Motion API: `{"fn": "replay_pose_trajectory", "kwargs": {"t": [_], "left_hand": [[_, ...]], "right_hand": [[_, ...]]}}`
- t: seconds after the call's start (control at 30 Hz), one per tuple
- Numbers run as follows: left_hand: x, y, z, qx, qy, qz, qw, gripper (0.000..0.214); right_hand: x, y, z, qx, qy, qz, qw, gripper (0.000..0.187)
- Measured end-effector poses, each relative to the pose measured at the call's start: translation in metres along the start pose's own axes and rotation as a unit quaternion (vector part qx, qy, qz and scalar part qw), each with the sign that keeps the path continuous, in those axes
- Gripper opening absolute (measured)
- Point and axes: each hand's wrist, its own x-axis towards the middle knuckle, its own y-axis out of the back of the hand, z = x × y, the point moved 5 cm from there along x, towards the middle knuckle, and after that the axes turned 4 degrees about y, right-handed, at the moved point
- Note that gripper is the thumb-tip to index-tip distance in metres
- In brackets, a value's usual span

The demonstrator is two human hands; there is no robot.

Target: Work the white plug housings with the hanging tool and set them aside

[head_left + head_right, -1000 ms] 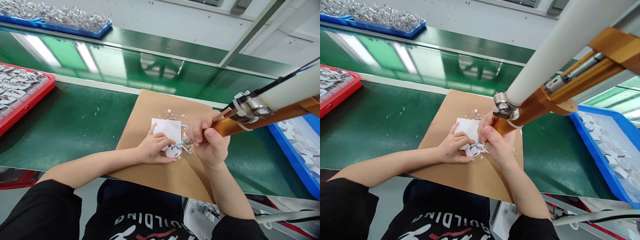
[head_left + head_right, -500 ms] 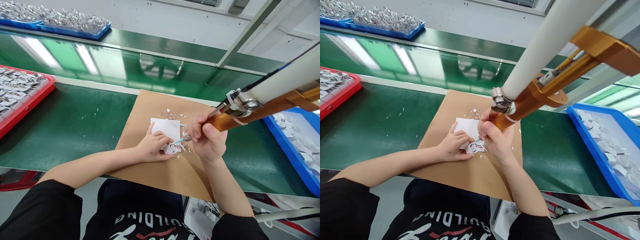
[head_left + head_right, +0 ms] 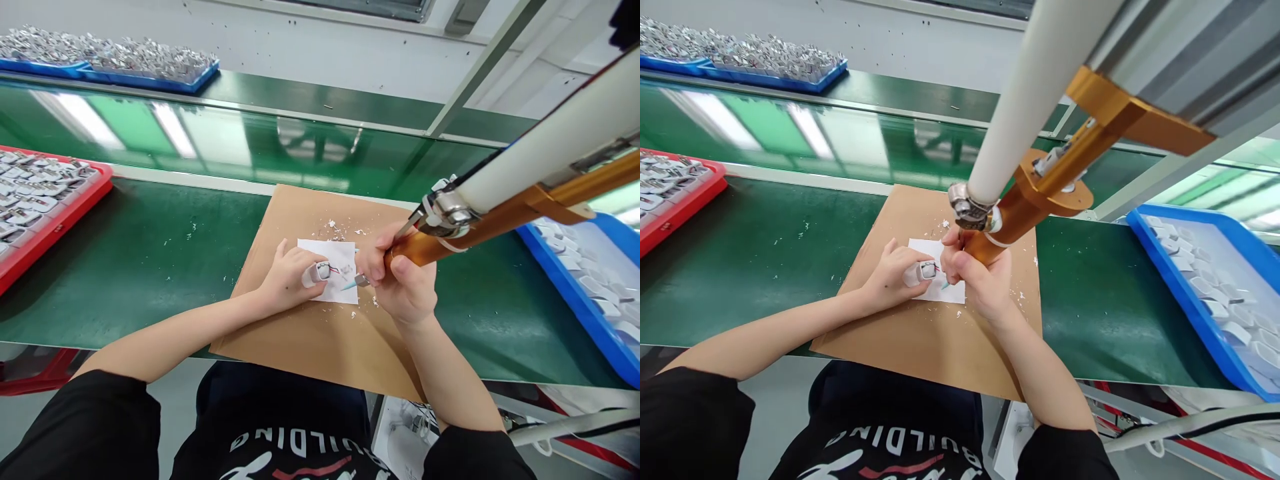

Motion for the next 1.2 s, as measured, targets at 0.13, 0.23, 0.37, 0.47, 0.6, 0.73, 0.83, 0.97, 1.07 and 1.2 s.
{"fn": "replay_pose_trajectory", "kwargs": {"t": [0.13,0.23,0.37,0.47,0.6,0.73,0.83,0.97,1.07,1.2], "left_hand": [[0.004,0.01,-0.011,-0.047,0.039,0.042,0.997,0.027],[0.006,0.015,-0.013,-0.063,0.043,0.065,0.995,0.027],[0.008,0.019,-0.013,-0.08,0.033,0.08,0.993,0.025],[0.009,0.018,-0.015,-0.097,0.028,0.081,0.992,0.027],[0.01,0.016,-0.018,-0.111,0.023,0.078,0.991,0.03],[0.011,0.015,-0.022,-0.131,0.052,0.064,0.988,0.03],[0.01,0.013,-0.023,-0.136,0.063,0.047,0.988,0.03],[0.008,0.007,-0.016,-0.108,0.016,-0.005,0.994,0.032],[0.005,0.006,-0.014,-0.081,-0.003,-0.023,0.996,0.037],[0.005,0.007,-0.015,-0.101,0.011,-0.021,0.995,0.039]], "right_hand": [[0.007,0.004,0.007,0.005,-0.034,-0.046,0.998,0.052],[0.02,0.026,0.027,-0.04,-0.095,-0.012,0.995,0.061],[0.027,0.057,0.054,-0.331,-0.168,0.004,0.928,0.035],[0.023,0.06,0.067,-0.513,-0.18,-0.083,0.835,0.024],[0.019,0.059,0.075,-0.576,-0.194,-0.107,0.787,0.013],[0.02,0.063,0.079,-0.566,-0.216,-0.098,0.79,0.012],[0.02,0.069,0.083,-0.507,-0.245,-0.059,0.824,0.021],[0.018,0.072,0.09,-0.407,-0.279,-0.007,0.87,0.027],[0.015,0.069,0.094,-0.366,-0.291,-0.037,0.883,0.027],[0.009,0.06,0.099,-0.275,-0.325,-0.118,0.897,0.03]]}}
